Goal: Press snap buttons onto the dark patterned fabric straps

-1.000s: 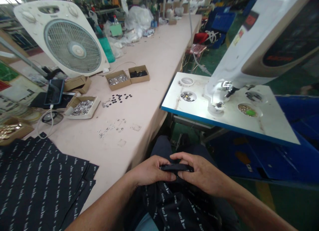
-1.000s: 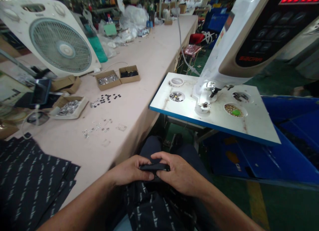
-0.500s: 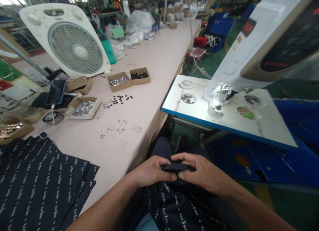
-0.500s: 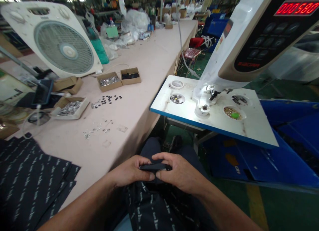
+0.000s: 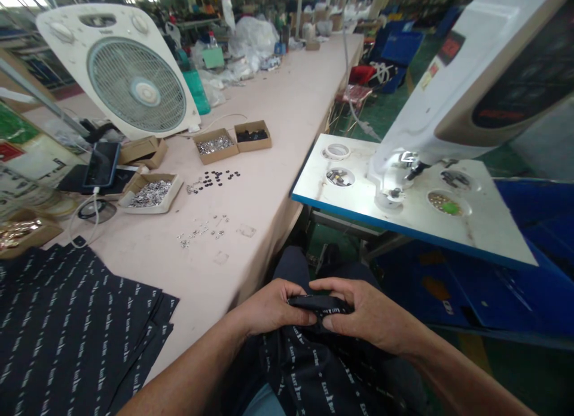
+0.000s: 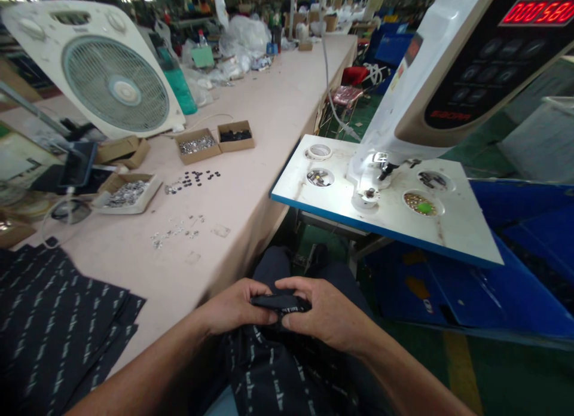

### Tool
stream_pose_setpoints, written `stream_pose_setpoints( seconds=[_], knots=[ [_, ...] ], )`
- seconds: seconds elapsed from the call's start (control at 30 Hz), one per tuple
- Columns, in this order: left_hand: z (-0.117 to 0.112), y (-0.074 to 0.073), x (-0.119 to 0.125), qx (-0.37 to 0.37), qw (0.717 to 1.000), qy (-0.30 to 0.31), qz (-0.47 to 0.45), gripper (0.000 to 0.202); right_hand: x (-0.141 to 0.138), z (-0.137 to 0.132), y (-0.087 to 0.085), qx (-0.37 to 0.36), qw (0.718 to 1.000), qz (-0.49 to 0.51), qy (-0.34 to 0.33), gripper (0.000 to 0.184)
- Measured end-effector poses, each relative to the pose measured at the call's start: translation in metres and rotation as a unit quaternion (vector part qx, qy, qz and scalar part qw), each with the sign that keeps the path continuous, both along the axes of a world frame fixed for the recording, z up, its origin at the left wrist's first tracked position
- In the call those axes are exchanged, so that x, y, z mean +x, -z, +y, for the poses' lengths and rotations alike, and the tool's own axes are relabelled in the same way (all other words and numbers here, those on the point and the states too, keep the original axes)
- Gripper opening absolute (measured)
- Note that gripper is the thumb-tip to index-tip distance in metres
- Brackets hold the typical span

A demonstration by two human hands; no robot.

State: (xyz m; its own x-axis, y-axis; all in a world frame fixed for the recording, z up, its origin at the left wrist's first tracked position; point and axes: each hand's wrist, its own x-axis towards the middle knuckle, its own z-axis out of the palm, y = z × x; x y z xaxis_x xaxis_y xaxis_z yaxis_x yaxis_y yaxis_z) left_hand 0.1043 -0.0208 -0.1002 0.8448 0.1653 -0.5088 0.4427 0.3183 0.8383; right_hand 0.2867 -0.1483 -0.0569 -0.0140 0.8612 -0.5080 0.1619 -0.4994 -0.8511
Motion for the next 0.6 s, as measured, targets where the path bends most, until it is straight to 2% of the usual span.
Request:
stream_pose_setpoints(
  seconds=[0.3,0.6],
  knots=[
    [-0.001,0.000,0.000,-0.004,1.000,-0.001,0.005,0.027,-0.006,0.002,-0.004,0.026,0.993,-0.118,0.010,0.058],
    [0.000,0.001,0.000,0.010,1.000,-0.003,0.001,0.026,-0.013,0.005,-0.004,0.073,0.988,-0.136,0.015,0.052]
  ],
)
